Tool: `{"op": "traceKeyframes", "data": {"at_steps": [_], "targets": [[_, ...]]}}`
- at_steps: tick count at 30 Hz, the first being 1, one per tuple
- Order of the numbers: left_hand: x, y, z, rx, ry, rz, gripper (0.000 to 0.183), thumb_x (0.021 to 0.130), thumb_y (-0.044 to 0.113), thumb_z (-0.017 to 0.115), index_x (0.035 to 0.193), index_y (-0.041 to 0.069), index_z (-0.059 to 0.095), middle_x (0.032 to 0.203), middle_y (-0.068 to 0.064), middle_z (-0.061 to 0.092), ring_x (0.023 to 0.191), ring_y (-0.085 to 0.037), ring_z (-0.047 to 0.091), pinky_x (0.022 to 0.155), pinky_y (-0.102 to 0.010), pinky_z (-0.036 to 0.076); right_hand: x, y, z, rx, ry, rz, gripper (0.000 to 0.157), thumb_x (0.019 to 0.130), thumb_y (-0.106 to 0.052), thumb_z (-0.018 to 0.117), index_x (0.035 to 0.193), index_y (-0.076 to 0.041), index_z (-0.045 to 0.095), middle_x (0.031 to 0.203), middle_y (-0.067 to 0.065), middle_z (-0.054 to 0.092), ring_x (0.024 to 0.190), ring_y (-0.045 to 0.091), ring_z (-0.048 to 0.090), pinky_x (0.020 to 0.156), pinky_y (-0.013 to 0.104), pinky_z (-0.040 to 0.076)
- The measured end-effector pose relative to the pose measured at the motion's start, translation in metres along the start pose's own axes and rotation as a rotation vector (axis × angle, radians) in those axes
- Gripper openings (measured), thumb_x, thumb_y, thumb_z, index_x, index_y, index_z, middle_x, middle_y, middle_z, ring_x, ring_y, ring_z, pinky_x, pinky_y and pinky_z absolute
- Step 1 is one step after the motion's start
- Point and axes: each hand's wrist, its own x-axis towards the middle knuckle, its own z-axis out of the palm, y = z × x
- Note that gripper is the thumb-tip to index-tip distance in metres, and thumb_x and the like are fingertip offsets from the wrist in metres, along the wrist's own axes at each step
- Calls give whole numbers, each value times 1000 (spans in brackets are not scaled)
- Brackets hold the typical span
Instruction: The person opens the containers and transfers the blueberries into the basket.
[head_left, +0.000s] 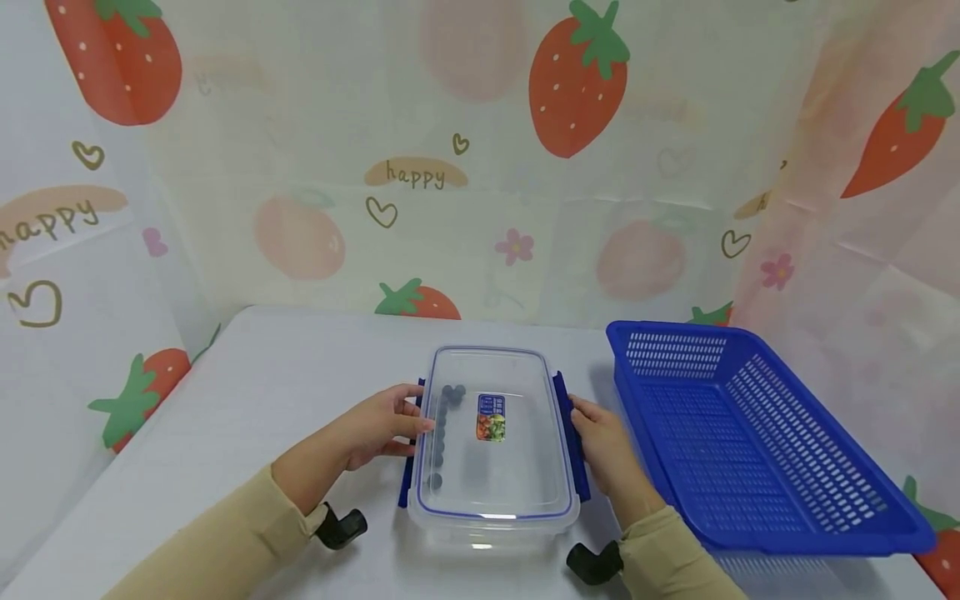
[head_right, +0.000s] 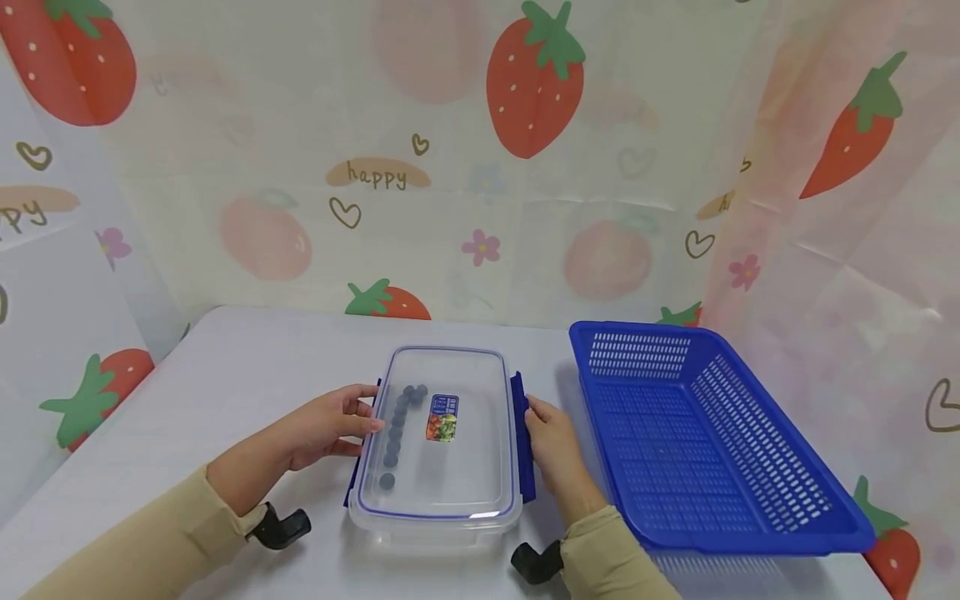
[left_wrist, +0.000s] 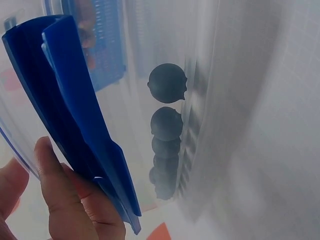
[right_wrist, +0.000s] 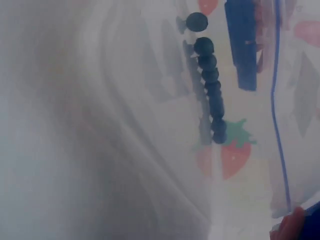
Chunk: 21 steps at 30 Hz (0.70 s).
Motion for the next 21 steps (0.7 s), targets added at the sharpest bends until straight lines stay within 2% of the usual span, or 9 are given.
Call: {"op": "traceKeyframes", "data": {"at_steps": [5,9,12,14,18,21], "targets": [[-1,1,0,1,-4,7,62,81,17,69,134,13,39,102,-15,52,88,-23,59,76,-34,54,0,2,0,-130,-16,-13,40,91,0,43,131,7,43,116,24,54,86,17,56,73,27,50],[-1,1,0,17,-2,7,62,80,19,70,134,13,40,101,-14,53,88,-22,59,76,-35,54,-1,5,0,-145,-20,-51,40,90,0,47,129,9,44,125,26,49,97,25,56,86,35,49],[-2,0,0,31,1,11,62,80,20,70,134,14,41,101,-14,52,89,-22,59,76,-36,54,-1,3,0,-123,3,-99,40,90,-1,48,129,8,44,129,26,46,113,32,49,97,44,41],[-3,0,0,42,7,18,63,79,22,71,134,14,42,103,-13,52,90,-22,59,77,-36,54,-2,1,0,-101,16,-129,40,90,-1,48,129,8,45,129,26,47,118,35,45,100,48,36],[-3,-5,0,48,16,30,67,78,27,71,136,13,41,105,-13,51,92,-21,60,79,-38,53,-3,-4,0,-42,29,-162,39,91,0,48,129,8,45,127,26,49,119,32,45,102,43,35],[-4,-8,-2,39,22,37,69,77,29,71,136,12,40,108,-12,52,93,-19,60,81,-38,52,-6,-7,3,-27,27,-158,40,90,0,51,129,7,46,124,25,51,112,29,50,94,30,43]]}}
